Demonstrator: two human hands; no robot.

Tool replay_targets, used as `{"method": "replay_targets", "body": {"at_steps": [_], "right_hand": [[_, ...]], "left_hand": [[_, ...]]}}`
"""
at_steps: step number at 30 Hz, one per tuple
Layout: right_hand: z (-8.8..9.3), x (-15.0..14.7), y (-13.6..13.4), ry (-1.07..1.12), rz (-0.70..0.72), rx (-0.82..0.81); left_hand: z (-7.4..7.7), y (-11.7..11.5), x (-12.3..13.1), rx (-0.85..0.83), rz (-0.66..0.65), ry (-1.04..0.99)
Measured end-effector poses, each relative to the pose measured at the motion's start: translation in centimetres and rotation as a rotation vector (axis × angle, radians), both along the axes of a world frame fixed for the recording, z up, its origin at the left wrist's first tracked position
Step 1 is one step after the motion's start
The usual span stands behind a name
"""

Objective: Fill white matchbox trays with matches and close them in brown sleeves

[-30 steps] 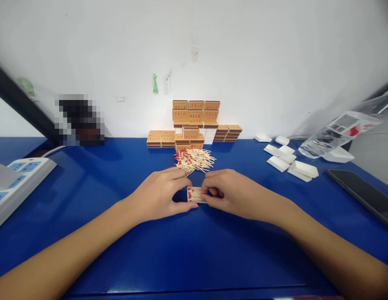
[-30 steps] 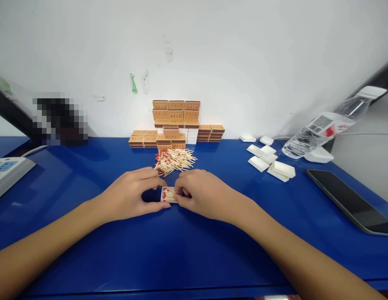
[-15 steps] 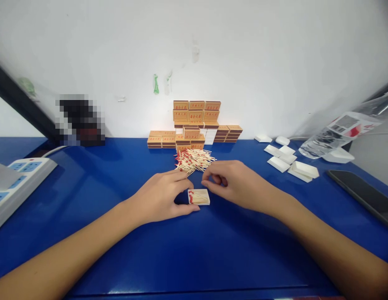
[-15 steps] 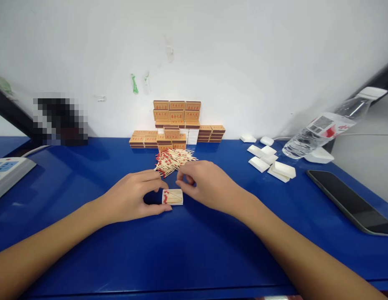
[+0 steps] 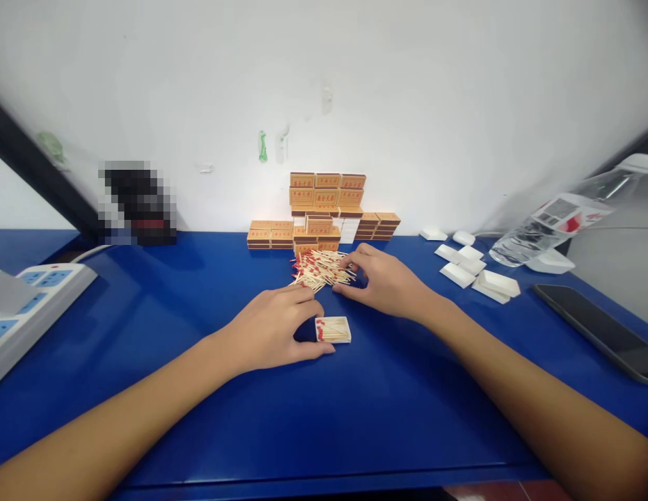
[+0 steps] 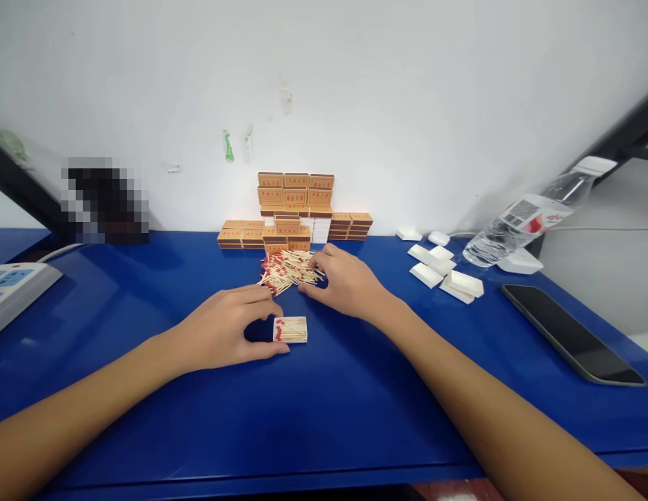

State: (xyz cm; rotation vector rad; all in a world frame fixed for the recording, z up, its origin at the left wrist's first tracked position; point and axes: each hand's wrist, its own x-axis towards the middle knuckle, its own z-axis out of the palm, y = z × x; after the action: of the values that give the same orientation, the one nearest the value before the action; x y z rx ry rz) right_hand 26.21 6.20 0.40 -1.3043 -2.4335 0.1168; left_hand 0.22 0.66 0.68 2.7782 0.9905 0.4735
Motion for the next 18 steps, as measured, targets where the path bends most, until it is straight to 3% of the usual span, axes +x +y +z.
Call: {"method": "replay_targets", "body": {"at_steps": [18], "right_hand": [[1.4,1.3,0.2,-0.089,0.015,-0.141]], "left_hand": [[0.0,0.0,-0.1,0.006,0.002,0.001]]}}
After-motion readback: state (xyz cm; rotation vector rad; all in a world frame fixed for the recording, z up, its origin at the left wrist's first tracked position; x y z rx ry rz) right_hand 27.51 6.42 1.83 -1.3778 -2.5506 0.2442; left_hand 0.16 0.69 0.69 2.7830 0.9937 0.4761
